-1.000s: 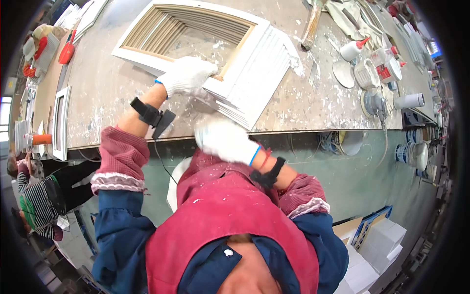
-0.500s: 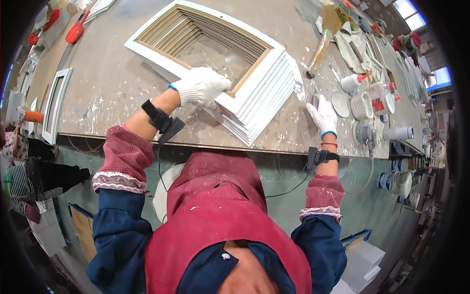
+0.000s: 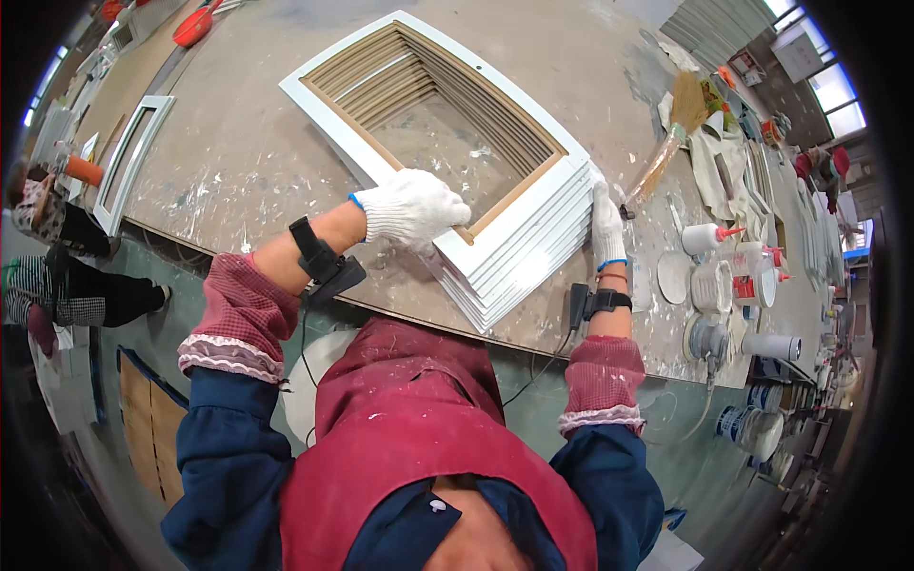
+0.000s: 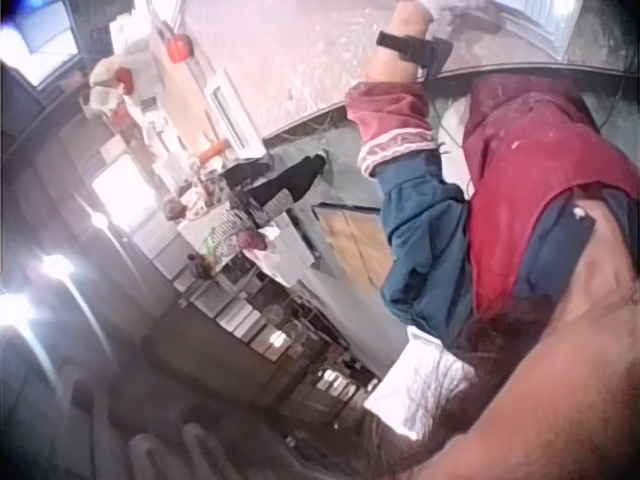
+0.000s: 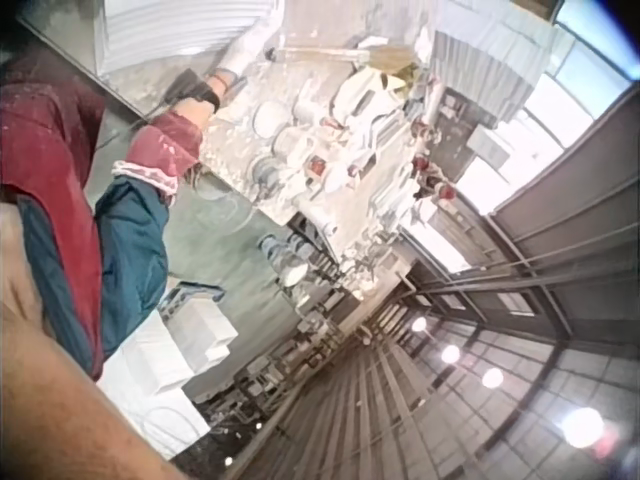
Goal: The person picks up a stack of frames, places them on a workbench, and sands the edges of each frame one by one with sandpaper. After sanding, the person restacks the frames and lifts them from the table.
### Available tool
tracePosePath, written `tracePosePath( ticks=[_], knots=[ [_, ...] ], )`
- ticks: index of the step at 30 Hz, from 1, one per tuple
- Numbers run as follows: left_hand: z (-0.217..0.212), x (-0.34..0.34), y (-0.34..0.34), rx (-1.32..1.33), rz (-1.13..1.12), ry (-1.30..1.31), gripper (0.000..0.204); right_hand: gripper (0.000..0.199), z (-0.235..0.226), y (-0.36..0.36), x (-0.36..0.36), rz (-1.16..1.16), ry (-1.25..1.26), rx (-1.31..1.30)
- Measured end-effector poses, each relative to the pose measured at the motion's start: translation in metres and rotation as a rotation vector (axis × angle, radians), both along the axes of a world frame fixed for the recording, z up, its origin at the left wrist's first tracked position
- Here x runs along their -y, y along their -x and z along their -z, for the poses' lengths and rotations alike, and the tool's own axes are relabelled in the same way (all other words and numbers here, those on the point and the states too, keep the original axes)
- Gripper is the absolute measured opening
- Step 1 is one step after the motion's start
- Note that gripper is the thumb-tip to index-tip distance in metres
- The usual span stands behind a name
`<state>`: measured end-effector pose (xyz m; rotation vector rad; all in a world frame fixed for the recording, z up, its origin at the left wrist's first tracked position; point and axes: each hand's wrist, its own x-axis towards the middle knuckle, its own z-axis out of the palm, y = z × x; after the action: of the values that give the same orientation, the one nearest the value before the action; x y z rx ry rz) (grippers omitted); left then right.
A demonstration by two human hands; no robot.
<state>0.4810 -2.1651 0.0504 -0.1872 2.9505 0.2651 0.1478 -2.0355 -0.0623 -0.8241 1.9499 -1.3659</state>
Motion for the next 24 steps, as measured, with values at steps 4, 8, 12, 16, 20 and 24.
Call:
tracePosePath(
  ticks=[4, 8, 12, 16, 20, 24],
  knots=[
    [-0.002, 0.003, -0.002, 0.02, 0.042, -0.028, 0.044, 0.06, 0.011, -0.015, -0.021, -0.077, 0.254, -0.084],
    [-0.017, 0.001, -0.023, 0.015, 0.066, -0.136, 0.083, 0.059, 0.007, -0.049, -0.045, -0.116, 0.225, 0.025],
    [-0.033, -0.018, -0.042, -0.053, -0.041, -0.274, 0.106, 0.06, -0.005, -0.103, -0.079, -0.068, -0.008, 0.034],
    [-0.047, -0.049, -0.056, 0.243, -0.381, -0.417, 0.105, 0.061, -0.006, -0.164, -0.125, -0.151, 0.025, -0.15],
    [-0.042, -0.08, -0.064, 0.246, -0.548, -0.33, 0.098, 0.069, -0.003, -0.191, -0.148, -0.335, 0.053, -0.311],
    [-0.031, -0.098, -0.07, 0.267, -0.663, -0.239, 0.082, 0.075, -0.008, -0.195, -0.133, -0.266, 0.256, -0.203]
  ],
)
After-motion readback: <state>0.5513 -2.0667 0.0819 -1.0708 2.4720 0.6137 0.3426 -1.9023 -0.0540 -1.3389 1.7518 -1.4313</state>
